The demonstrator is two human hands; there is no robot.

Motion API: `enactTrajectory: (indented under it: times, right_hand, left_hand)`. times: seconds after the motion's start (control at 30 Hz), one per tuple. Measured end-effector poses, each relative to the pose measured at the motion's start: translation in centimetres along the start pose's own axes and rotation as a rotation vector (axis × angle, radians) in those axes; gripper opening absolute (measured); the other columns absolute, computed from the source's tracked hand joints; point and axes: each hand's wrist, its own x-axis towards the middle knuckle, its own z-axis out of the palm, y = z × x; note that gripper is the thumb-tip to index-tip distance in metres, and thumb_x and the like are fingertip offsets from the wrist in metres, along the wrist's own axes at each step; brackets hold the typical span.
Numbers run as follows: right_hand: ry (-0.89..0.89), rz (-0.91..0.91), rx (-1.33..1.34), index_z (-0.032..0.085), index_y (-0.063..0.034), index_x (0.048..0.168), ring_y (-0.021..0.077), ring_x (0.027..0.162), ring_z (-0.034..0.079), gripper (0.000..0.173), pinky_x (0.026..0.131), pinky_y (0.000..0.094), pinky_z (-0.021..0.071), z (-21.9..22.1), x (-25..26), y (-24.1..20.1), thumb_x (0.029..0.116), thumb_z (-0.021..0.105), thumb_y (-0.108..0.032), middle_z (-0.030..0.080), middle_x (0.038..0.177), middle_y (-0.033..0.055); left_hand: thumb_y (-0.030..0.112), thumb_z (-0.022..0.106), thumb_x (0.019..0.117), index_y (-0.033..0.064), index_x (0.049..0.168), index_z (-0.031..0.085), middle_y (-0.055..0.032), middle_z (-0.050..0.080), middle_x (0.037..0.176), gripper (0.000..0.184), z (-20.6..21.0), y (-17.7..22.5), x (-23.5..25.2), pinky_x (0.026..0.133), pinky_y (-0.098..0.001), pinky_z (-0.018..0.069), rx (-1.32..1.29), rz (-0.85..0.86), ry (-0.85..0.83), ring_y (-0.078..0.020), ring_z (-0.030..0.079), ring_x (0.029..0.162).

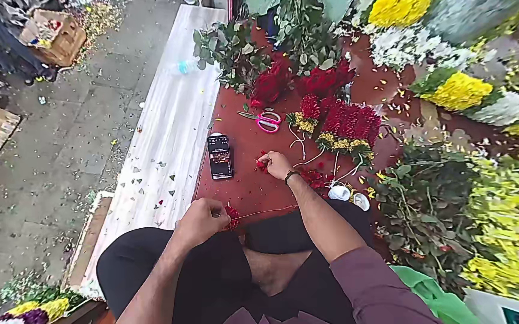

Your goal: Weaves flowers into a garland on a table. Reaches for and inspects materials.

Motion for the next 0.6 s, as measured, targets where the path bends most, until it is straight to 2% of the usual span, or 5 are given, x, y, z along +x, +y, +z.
enactTrajectory:
  times: [0.13, 0.27, 0.37, 0.47, 0.6]
  right_hand:
    - [0.111, 0.058, 0.18, 0.078, -0.009, 0.11, 0.0221, 0.092, 0.071, 0.033, 0.085, 0.0484, 0.0584, -1.3, -1.0, -0.9, 0.0831, 0.064, 0.004, 0.076, 0.101, 0.0082]
    - [0.247, 0.104, 0.425, 0.079, -0.0087, 0.097, 0.0157, 0.085, 0.072, 0.013, 0.081, 0.0406, 0.0598, -2.5, -2.7, -1.6, 0.0848, 0.079, -0.009, 0.077, 0.093, 0.006]
    - [0.224, 0.141, 0.667, 0.075, -0.0035, 0.102, 0.0165, 0.075, 0.067, 0.015, 0.065, 0.0356, 0.0555, -3.6, -4.3, -3.0, 0.0886, 0.076, -0.011, 0.074, 0.093, 0.0092]
    - [0.171, 0.156, 0.853, 0.07, 0.0017, 0.108, 0.0177, 0.068, 0.068, 0.017, 0.057, 0.0316, 0.0553, -4.2, -6.0, -4.0, 0.0933, 0.069, -0.007, 0.074, 0.088, 0.013]
    - [0.178, 0.175, 0.861, 0.072, -0.001, 0.109, 0.0148, 0.066, 0.065, 0.018, 0.055, 0.0287, 0.053, -4.2, -7.6, -4.1, 0.0933, 0.071, -0.008, 0.073, 0.087, 0.0103]
  left_hand:
    - [0.033, 0.071, 0.0891, 0.0198, 0.079, 0.073, 0.0079, 0.065, 0.068, 0.016, 0.3, 0.5, 0.2, 0.059, -0.0334, 0.0515, 0.02, 0.025, 0.004, -0.0058, 0.06, 0.061]
    - [0.033, 0.071, 0.0893, 0.02, 0.079, 0.073, 0.0084, 0.066, 0.069, 0.016, 0.7, 0.5, 0.2, 0.06, -0.0328, 0.0523, 0.037, 0.051, -0.008, -0.0052, 0.061, 0.061]
    - [0.033, 0.071, 0.0895, 0.0193, 0.079, 0.073, 0.0073, 0.066, 0.069, 0.017, 0.6, 0.6, 0.0, 0.06, -0.0344, 0.0519, 0.037, 0.041, -0.003, -0.0065, 0.06, 0.061]
    - [0.032, 0.072, 0.0902, 0.0171, 0.082, 0.074, 0.0054, 0.067, 0.07, 0.017, 0.6, 0.7, -0.3, 0.061, -0.0351, 0.0533, 0.017, 0.03, 0.005, -0.0078, 0.062, 0.062]
    - [0.032, 0.072, 0.0902, 0.0167, 0.083, 0.074, 0.0045, 0.068, 0.072, 0.017, 0.8, 0.7, -0.5, 0.063, -0.0368, 0.0541, 0.032, 0.037, 0.002, -0.0086, 0.063, 0.064]
